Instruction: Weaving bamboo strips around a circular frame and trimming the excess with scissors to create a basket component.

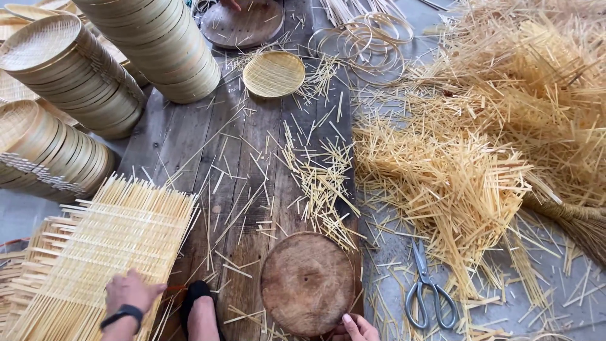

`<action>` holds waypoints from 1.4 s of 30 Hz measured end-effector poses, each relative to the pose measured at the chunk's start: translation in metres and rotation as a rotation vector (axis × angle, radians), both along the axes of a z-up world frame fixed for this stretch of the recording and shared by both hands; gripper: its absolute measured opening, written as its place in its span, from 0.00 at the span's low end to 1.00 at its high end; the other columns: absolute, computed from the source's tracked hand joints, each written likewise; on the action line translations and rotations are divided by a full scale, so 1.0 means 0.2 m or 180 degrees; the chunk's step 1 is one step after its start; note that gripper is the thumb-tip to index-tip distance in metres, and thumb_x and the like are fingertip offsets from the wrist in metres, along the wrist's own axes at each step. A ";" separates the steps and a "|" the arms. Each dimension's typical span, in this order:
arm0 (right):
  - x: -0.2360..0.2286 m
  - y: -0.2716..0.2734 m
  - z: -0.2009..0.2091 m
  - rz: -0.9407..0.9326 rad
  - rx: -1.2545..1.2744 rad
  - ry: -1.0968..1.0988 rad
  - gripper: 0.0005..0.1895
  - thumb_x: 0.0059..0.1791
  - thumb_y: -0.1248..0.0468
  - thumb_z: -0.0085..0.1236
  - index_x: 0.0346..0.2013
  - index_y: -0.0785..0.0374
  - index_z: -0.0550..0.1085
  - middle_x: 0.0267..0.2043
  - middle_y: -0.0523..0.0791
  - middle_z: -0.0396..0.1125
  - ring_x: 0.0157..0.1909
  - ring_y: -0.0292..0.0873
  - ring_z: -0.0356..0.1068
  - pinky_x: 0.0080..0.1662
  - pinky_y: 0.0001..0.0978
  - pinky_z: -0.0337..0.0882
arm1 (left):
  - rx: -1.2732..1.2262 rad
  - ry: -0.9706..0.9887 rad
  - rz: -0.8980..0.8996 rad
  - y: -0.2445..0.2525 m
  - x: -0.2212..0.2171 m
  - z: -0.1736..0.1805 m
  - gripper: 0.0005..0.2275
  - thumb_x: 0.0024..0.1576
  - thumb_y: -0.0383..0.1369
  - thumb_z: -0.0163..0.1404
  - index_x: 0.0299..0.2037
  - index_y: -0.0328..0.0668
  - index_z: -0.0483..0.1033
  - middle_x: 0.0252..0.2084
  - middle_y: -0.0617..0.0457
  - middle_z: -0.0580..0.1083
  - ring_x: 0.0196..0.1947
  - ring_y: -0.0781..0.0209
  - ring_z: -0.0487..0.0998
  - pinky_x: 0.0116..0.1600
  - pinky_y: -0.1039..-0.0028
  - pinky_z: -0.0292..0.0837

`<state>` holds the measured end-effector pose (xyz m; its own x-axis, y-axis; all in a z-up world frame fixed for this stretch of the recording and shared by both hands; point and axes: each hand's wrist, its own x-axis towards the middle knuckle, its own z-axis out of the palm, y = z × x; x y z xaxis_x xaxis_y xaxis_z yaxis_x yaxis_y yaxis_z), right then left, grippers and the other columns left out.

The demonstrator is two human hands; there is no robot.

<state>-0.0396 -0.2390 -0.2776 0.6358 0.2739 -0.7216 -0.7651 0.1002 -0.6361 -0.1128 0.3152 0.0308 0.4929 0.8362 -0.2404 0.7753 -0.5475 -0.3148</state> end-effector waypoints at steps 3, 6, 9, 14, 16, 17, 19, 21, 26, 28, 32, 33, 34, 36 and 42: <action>0.00 0.03 0.14 -0.0027 0.0067 0.0199 0.22 0.50 0.57 0.56 0.51 0.72 0.74 0.33 0.57 0.75 0.28 0.53 0.77 0.34 0.48 0.81 | -0.1000 -0.0506 0.0973 0.18 -0.13 -0.15 0.33 0.51 0.52 0.61 0.65 0.45 0.74 0.62 0.40 0.78 0.60 0.43 0.80 0.64 0.56 0.77; 0.00 0.02 0.25 0.0047 0.0203 0.0011 0.23 0.50 0.55 0.56 0.50 0.72 0.73 0.35 0.56 0.76 0.30 0.51 0.76 0.32 0.45 0.80 | -0.0397 -0.0513 -0.0070 0.20 -0.23 -0.20 0.36 0.47 0.58 0.62 0.60 0.42 0.74 0.59 0.42 0.75 0.58 0.44 0.77 0.58 0.57 0.76; 0.01 0.02 0.27 0.0067 0.0125 0.0036 0.22 0.50 0.56 0.55 0.51 0.71 0.73 0.36 0.55 0.75 0.33 0.51 0.77 0.32 0.45 0.81 | -0.0422 -0.0462 -0.0030 0.18 -0.20 -0.19 0.34 0.46 0.59 0.60 0.61 0.54 0.75 0.57 0.43 0.74 0.58 0.44 0.76 0.59 0.56 0.74; -0.01 0.08 0.70 0.0012 0.0148 -0.0202 0.22 0.51 0.56 0.55 0.50 0.73 0.73 0.36 0.54 0.74 0.32 0.47 0.75 0.32 0.39 0.79 | -0.0605 -0.0247 -0.0016 0.30 -0.24 -0.24 0.29 0.52 0.56 0.56 0.60 0.52 0.78 0.57 0.41 0.78 0.58 0.42 0.79 0.61 0.56 0.75; -0.04 0.07 0.80 -0.0014 0.0072 -0.0249 0.22 0.51 0.56 0.55 0.50 0.74 0.73 0.36 0.53 0.74 0.32 0.45 0.75 0.33 0.37 0.79 | -0.0701 -0.0344 0.0092 0.36 -0.30 -0.29 0.29 0.53 0.54 0.56 0.62 0.53 0.77 0.58 0.40 0.78 0.58 0.40 0.78 0.63 0.55 0.73; -0.03 0.07 0.82 0.0003 0.0085 -0.0300 0.22 0.52 0.56 0.55 0.49 0.75 0.73 0.36 0.54 0.74 0.32 0.45 0.75 0.33 0.36 0.79 | -0.0669 -0.0581 0.0022 0.41 -0.31 -0.29 0.30 0.53 0.52 0.54 0.67 0.55 0.72 0.59 0.41 0.78 0.58 0.41 0.79 0.63 0.54 0.74; -0.03 0.08 0.87 0.0036 0.0111 -0.0343 0.22 0.52 0.57 0.55 0.49 0.76 0.73 0.35 0.54 0.73 0.32 0.45 0.75 0.33 0.36 0.78 | -0.0621 -0.0814 -0.0030 0.41 -0.32 -0.28 0.33 0.54 0.50 0.52 0.72 0.56 0.68 0.60 0.41 0.78 0.57 0.42 0.80 0.62 0.54 0.75; -0.01 0.11 0.92 0.0086 0.0047 -0.0393 0.20 0.52 0.57 0.52 0.48 0.73 0.74 0.36 0.53 0.75 0.33 0.45 0.76 0.33 0.34 0.78 | -0.0549 -0.0300 -0.0329 0.33 -0.32 -0.22 0.47 0.46 0.66 0.61 0.69 0.44 0.62 0.62 0.36 0.70 0.60 0.41 0.72 0.60 0.54 0.68; 0.00 0.07 0.78 -0.0009 0.0127 -0.0262 0.18 0.53 0.59 0.51 0.48 0.72 0.73 0.36 0.54 0.73 0.33 0.47 0.75 0.32 0.38 0.78 | -0.0599 -0.0424 0.0106 0.26 -0.29 -0.27 0.37 0.46 0.60 0.59 0.65 0.53 0.72 0.62 0.41 0.74 0.63 0.44 0.74 0.64 0.57 0.71; -0.04 0.04 0.77 0.0020 0.0185 -0.0310 0.18 0.53 0.59 0.51 0.47 0.74 0.73 0.36 0.55 0.73 0.33 0.48 0.75 0.33 0.38 0.78 | -0.0596 -0.0603 0.0366 0.18 -0.29 -0.17 0.39 0.44 0.59 0.61 0.65 0.49 0.73 0.60 0.40 0.75 0.61 0.43 0.76 0.63 0.55 0.72; -0.03 0.04 0.71 -0.0005 0.0310 -0.0331 0.17 0.54 0.60 0.50 0.48 0.72 0.72 0.36 0.54 0.73 0.33 0.47 0.74 0.33 0.39 0.78 | -0.0677 -0.0553 0.0068 0.13 -0.23 -0.07 0.35 0.45 0.59 0.61 0.61 0.54 0.76 0.59 0.36 0.73 0.59 0.40 0.75 0.61 0.55 0.72; -0.04 0.03 0.70 -0.0009 0.0258 -0.0386 0.16 0.54 0.60 0.49 0.48 0.72 0.73 0.36 0.53 0.73 0.34 0.47 0.74 0.33 0.39 0.78 | -0.0639 -0.0662 -0.0059 0.16 -0.24 -0.12 0.35 0.44 0.58 0.61 0.61 0.54 0.75 0.58 0.35 0.72 0.58 0.40 0.74 0.60 0.54 0.71; -0.02 0.06 0.73 0.0046 0.0270 -0.0356 0.16 0.54 0.60 0.49 0.48 0.72 0.73 0.36 0.53 0.73 0.34 0.47 0.74 0.33 0.39 0.78 | -0.0624 -0.0640 0.0000 0.15 -0.23 -0.06 0.35 0.44 0.58 0.61 0.61 0.54 0.75 0.58 0.35 0.72 0.58 0.40 0.74 0.60 0.54 0.71; -0.02 0.06 0.81 -0.0031 0.0292 -0.0346 0.15 0.54 0.61 0.49 0.49 0.71 0.71 0.37 0.53 0.73 0.34 0.47 0.74 0.34 0.38 0.78 | -0.0876 -0.0771 -0.0118 0.10 -0.21 0.03 0.29 0.49 0.52 0.59 0.59 0.50 0.77 0.53 0.34 0.76 0.54 0.39 0.78 0.60 0.56 0.74; -0.03 0.02 0.70 -0.0069 0.0470 -0.0406 0.16 0.55 0.60 0.49 0.49 0.72 0.70 0.36 0.54 0.72 0.34 0.47 0.74 0.35 0.41 0.78 | 0.0474 -0.2941 -0.0906 0.08 -0.12 0.15 0.18 0.59 0.25 0.47 0.59 0.34 0.74 0.55 0.34 0.77 0.52 0.37 0.78 0.57 0.54 0.73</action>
